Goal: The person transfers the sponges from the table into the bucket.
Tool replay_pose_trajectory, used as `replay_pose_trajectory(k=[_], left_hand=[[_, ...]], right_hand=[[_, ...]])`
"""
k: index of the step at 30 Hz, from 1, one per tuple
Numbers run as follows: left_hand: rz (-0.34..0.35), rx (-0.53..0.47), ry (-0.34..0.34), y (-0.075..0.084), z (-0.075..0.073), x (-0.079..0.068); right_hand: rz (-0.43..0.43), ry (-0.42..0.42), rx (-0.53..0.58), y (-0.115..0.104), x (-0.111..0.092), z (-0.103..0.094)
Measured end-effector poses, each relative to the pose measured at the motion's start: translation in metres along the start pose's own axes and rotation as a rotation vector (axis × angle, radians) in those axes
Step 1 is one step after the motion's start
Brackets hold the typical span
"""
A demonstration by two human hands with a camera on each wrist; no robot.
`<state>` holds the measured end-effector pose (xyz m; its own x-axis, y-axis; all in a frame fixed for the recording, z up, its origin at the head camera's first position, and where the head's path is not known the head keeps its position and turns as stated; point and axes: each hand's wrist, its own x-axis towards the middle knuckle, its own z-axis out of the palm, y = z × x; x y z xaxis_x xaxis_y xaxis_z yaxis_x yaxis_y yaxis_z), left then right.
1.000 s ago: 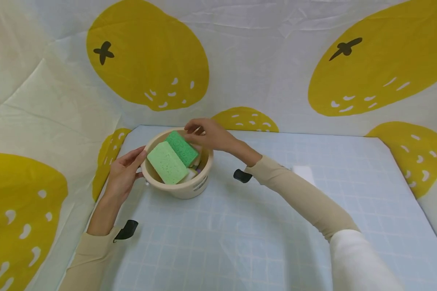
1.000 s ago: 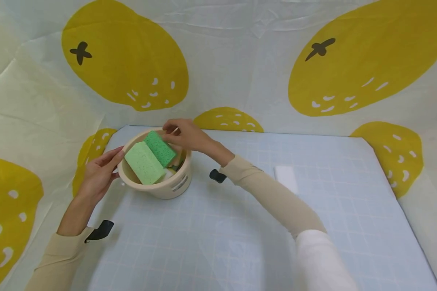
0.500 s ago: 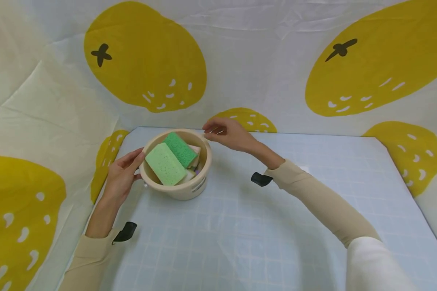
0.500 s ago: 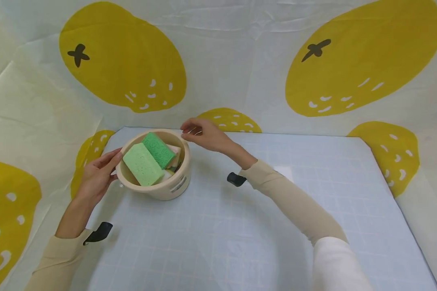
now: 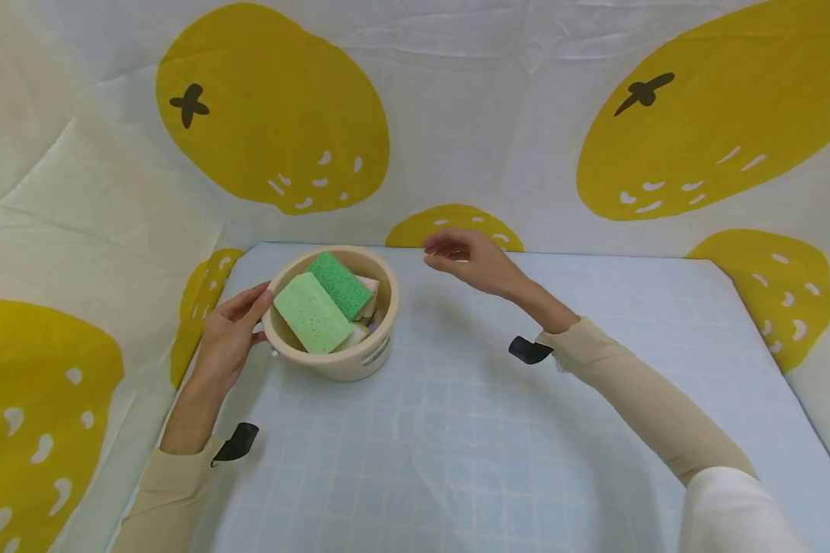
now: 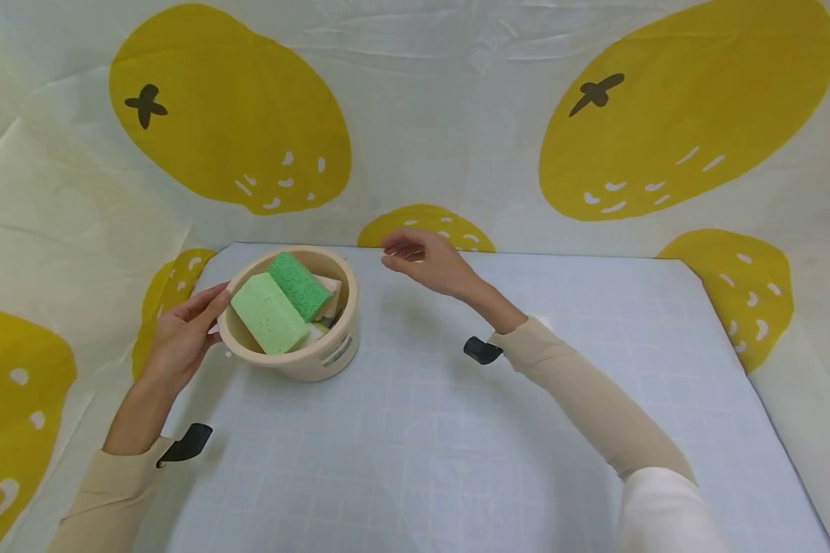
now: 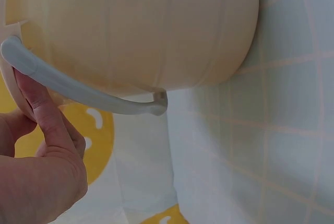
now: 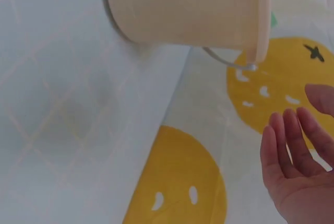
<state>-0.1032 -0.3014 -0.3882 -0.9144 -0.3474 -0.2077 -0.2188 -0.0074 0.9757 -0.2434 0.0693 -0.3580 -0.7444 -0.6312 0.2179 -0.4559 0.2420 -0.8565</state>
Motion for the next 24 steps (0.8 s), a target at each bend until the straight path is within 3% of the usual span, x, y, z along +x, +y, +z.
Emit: replay_pose_trajectory(k=[24], left_hand=[[-0.001, 0.018, 0.003, 0.000, -0.001, -0.001]], right_hand=[[0.122, 0.112, -0.067, 0.032, -0.068, -0.040]])
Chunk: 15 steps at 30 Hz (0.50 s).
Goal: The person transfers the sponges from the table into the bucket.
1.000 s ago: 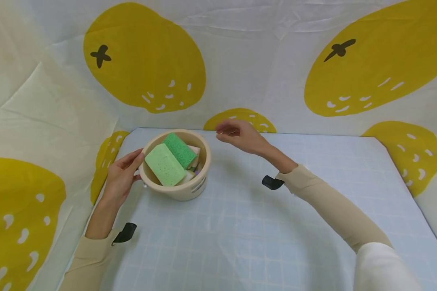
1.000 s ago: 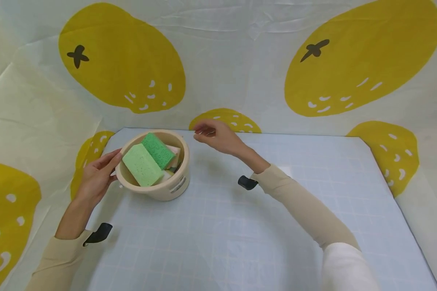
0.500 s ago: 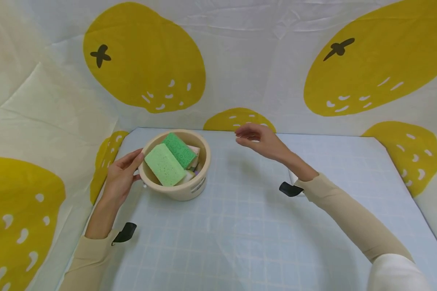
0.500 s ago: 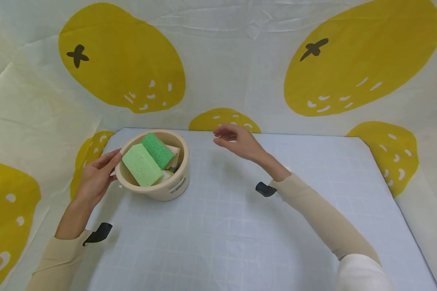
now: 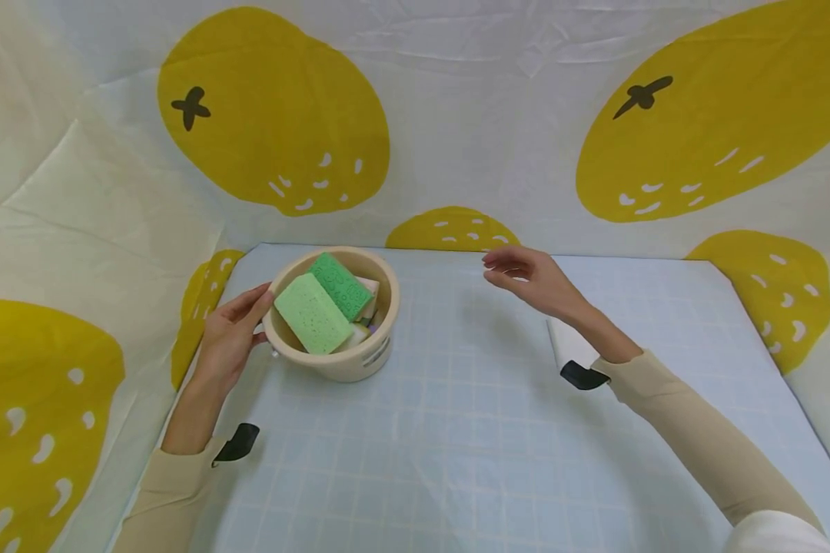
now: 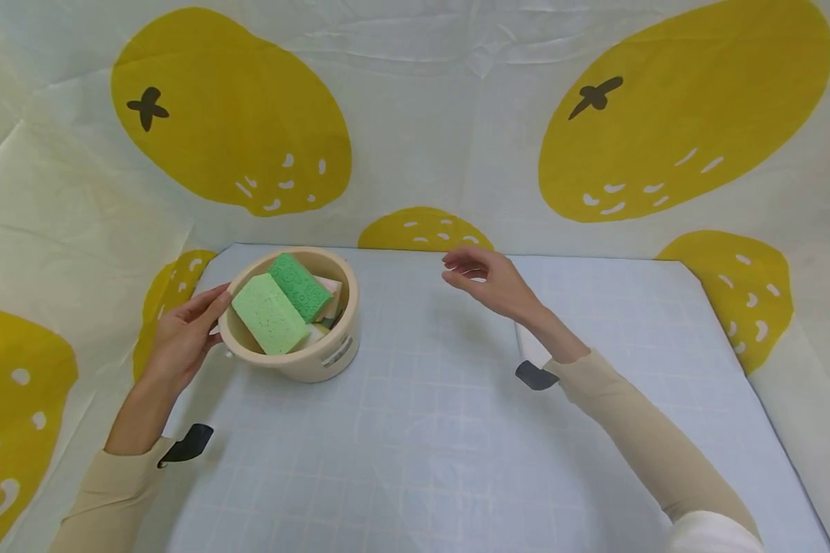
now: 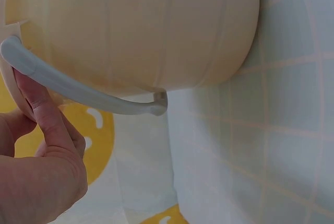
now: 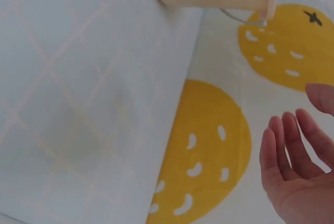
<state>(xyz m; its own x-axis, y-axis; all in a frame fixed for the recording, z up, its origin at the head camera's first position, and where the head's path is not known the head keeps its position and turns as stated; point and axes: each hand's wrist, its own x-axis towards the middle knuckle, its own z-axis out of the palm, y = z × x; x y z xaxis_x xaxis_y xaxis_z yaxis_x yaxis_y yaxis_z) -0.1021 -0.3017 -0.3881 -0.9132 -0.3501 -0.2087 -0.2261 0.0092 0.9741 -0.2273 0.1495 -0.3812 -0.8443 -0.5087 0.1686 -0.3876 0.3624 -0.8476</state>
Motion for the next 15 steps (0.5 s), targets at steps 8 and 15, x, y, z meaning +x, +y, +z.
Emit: replay_pose_trajectory(k=[8, 15], left_hand=[[0.015, -0.034, -0.015, -0.001, -0.001, 0.001], [0.024, -0.017, -0.019, -0.001, -0.001, -0.001]], right_hand=[[0.046, 0.042, -0.020, 0.012, -0.015, -0.010], [0.085, 0.061, -0.045, 0.026, -0.035, -0.020]])
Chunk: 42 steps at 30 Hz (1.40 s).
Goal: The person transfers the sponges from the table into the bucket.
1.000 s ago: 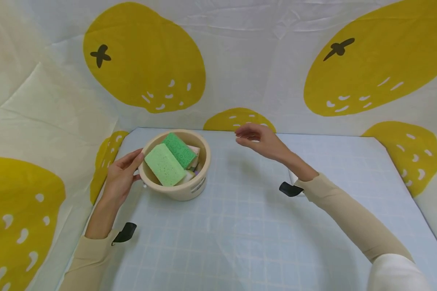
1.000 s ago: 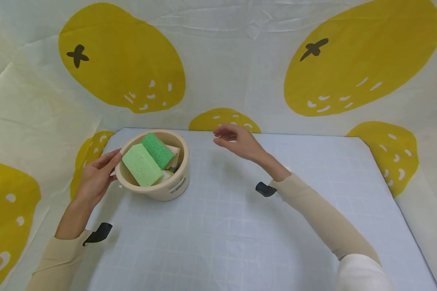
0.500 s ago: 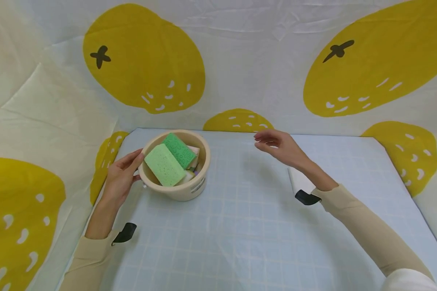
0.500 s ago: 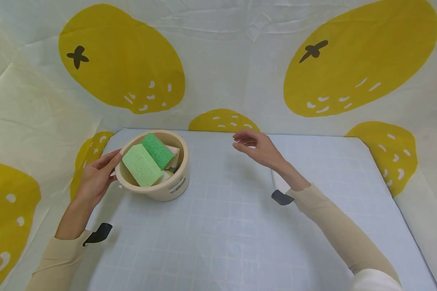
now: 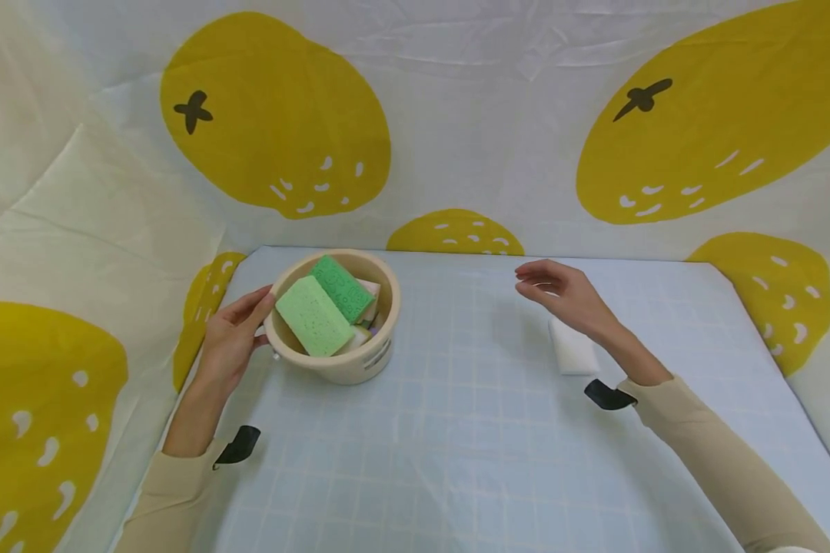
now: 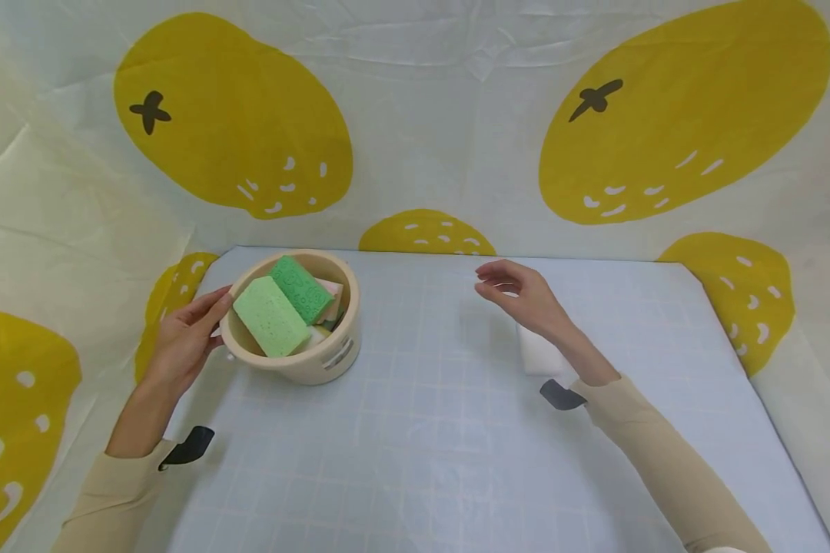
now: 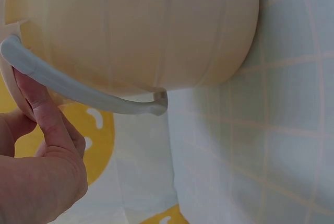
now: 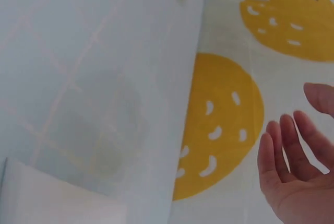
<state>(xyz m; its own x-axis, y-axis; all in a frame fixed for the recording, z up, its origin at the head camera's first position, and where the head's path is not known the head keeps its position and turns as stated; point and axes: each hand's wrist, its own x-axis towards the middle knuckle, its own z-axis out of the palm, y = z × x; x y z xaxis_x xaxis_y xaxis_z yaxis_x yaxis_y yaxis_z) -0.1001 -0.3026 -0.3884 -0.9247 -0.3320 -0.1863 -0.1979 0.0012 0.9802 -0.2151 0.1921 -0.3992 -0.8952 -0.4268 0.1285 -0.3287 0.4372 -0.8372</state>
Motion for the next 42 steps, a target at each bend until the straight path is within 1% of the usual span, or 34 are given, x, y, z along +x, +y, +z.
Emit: replay_pose_trajectory(k=[6, 10, 18, 25, 29, 34, 38, 42], left_hand=[[-0.001, -0.004, 0.003, 0.000, 0.000, 0.001], [0.002, -0.002, 0.002, -0.001, 0.000, 0.001], [-0.007, -0.007, 0.006, -0.001, 0.000, 0.001], [-0.008, -0.003, 0.008, -0.002, 0.001, 0.000], [-0.012, -0.002, 0.012, -0.003, 0.001, 0.000], [-0.008, -0.010, 0.010, -0.003, 0.001, 0.000], [-0.009, -0.020, 0.006, -0.003, 0.001, 0.000], [-0.013, -0.015, 0.009, -0.003, 0.002, 0.001]], right_hand=[[0.031, 0.035, -0.058, 0.016, -0.017, -0.008], [0.054, 0.055, -0.077, 0.026, -0.027, -0.012], [0.139, 0.067, -0.128, 0.051, -0.047, -0.017], [0.188, 0.076, -0.167, 0.071, -0.063, -0.021], [0.253, 0.060, -0.181, 0.077, -0.068, -0.022], [0.332, 0.017, -0.193, 0.084, -0.069, -0.020], [0.365, -0.014, -0.214, 0.089, -0.069, -0.019], [0.393, -0.035, -0.244, 0.089, -0.068, -0.017]])
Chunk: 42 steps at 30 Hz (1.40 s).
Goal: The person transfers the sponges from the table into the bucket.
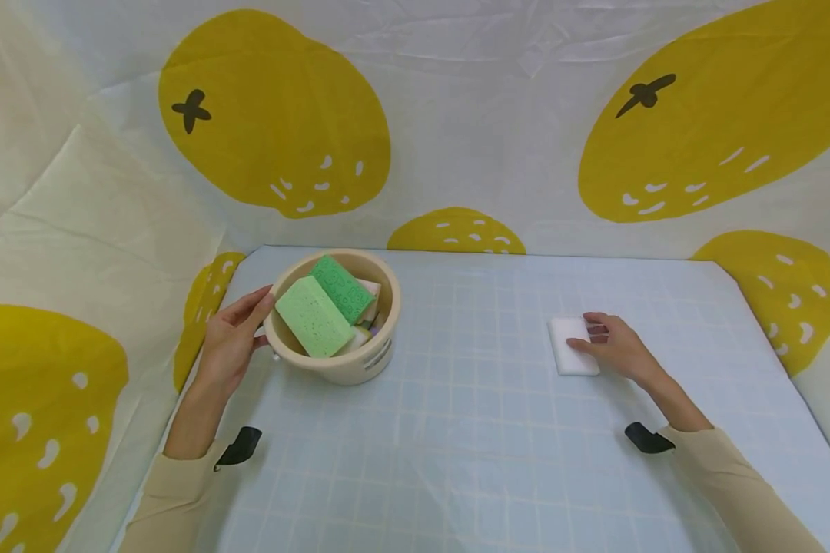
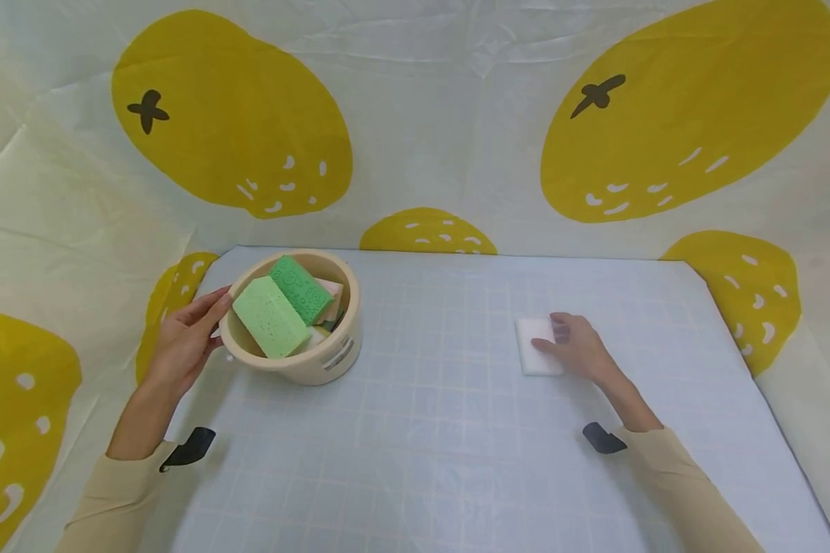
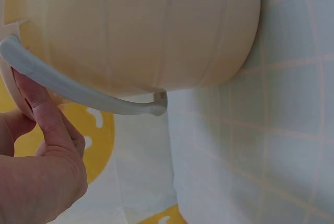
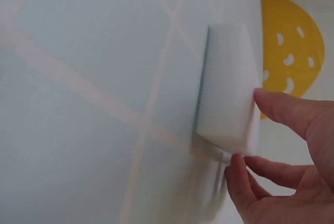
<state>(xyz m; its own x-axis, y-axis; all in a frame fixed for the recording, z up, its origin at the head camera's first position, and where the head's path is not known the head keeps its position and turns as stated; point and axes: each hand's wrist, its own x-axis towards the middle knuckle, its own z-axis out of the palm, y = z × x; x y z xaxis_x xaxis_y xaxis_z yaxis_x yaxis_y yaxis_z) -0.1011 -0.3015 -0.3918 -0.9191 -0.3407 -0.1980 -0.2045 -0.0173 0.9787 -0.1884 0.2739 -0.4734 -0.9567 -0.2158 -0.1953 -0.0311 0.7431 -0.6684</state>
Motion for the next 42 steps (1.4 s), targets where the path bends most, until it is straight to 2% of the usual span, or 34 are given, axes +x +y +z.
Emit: replay_pose_trajectory(k=[8, 16, 31, 42], left_hand=[[-0.012, 0.009, 0.006, 0.001, 0.000, 0.000], [0.016, -0.012, -0.016, 0.001, -0.001, 0.000], [0.021, -0.024, -0.024, 0.002, -0.003, 0.000], [0.016, -0.013, -0.013, 0.002, -0.002, 0.000]], right_hand=[[0.002, 0.010, 0.025, -0.007, 0.000, -0.003], [-0.058, 0.008, -0.001, -0.021, -0.001, -0.014], [-0.134, 0.033, 0.016, -0.062, 0.003, -0.037], [-0.206, 0.055, 0.041, -0.091, 0.008, -0.045]])
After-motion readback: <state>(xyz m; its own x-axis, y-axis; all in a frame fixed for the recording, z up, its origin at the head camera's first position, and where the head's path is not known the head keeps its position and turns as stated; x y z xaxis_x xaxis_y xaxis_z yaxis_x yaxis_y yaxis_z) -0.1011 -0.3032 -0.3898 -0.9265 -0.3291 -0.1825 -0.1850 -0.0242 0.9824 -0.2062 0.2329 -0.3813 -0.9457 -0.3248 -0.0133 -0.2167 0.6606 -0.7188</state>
